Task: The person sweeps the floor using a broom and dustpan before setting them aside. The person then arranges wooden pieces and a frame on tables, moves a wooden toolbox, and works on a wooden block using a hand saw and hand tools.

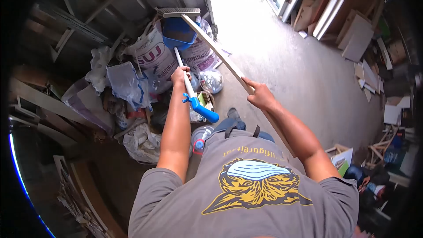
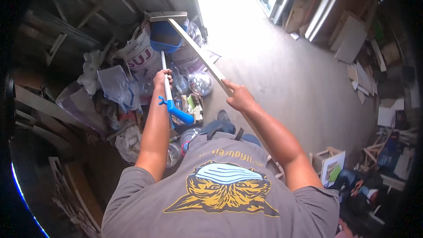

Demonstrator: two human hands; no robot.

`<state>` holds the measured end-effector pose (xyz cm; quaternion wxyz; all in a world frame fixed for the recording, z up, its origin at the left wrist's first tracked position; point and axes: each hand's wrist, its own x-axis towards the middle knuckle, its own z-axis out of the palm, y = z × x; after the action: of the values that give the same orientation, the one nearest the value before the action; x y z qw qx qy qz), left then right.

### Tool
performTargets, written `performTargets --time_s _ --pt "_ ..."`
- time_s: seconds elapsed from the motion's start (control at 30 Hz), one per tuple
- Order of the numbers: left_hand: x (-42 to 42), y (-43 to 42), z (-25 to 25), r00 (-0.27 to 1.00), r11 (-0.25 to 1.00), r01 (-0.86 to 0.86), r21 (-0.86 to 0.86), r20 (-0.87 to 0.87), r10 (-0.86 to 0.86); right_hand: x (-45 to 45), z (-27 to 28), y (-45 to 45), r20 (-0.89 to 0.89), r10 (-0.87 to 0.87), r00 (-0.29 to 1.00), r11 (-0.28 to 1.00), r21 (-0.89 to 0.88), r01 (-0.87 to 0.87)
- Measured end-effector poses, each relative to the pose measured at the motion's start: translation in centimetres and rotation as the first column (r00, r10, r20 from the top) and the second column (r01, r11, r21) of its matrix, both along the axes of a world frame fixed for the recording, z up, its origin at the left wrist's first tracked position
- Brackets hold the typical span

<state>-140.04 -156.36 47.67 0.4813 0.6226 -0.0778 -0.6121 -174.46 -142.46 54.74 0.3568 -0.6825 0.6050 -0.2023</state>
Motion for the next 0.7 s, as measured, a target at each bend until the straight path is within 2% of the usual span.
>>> performTargets --time_s 0.03,0.13,0.23,0.37,0.43,0.47,0.57,0.67,0.7 --pt "-0.1 -2.0 0.1 1.000 1.000 -0.002 -0.007 0.012 0.003 -0.3 0.2 -2.1 0.010 0.019 1.000 0.999 -0.028 -0.018" --pt "-0.5 -6.6 0.9 1.000 1.000 -0.011 0.004 -0.017 0.011 -0.9 2.7 -7.6 -0.075 0.004 0.997 0.968 0.252 0.015" --pt "-1.0 -10.7 1.5 0.998 0.998 -0.060 0.022 -0.036 0.061 -2.5 -0.4 -11.9 0.015 0.050 0.999 0.996 0.072 -0.051" --pt "-2.8 -15.0 1.4 0.982 0.982 -0.174 0.075 0.084 0.167 -3.7 -1.2 -18.1 0.051 0.095 0.994 0.993 0.063 -0.098" --pt "-4.7 -16.1 1.3 0.949 0.956 -0.294 -0.009 0.114 0.293 -4.6 -1.8 -20.9 0.077 0.114 0.990 0.992 0.047 -0.118" --pt "-5.3 -16.7 1.1 0.925 0.934 -0.354 -0.053 0.125 0.358 -5.0 -2.0 -22.1 0.071 0.122 0.990 0.990 0.058 -0.126" --pt "-7.0 -19.2 -1.2 0.901 0.925 -0.370 -0.090 0.208 0.380 -6.6 -2.6 -26.1 0.098 0.172 0.980 0.983 0.052 -0.178" --pt "-9.1 -20.5 -2.9 0.905 0.928 -0.358 -0.100 0.207 0.372 -8.1 -0.3 -29.9 0.176 0.155 0.972 0.953 0.234 -0.194" --pt "-9.7 -21.1 -3.8 0.892 0.919 -0.384 -0.095 0.218 0.395 -8.7 -0.3 -30.9 0.165 0.177 0.970 0.947 0.239 -0.213"
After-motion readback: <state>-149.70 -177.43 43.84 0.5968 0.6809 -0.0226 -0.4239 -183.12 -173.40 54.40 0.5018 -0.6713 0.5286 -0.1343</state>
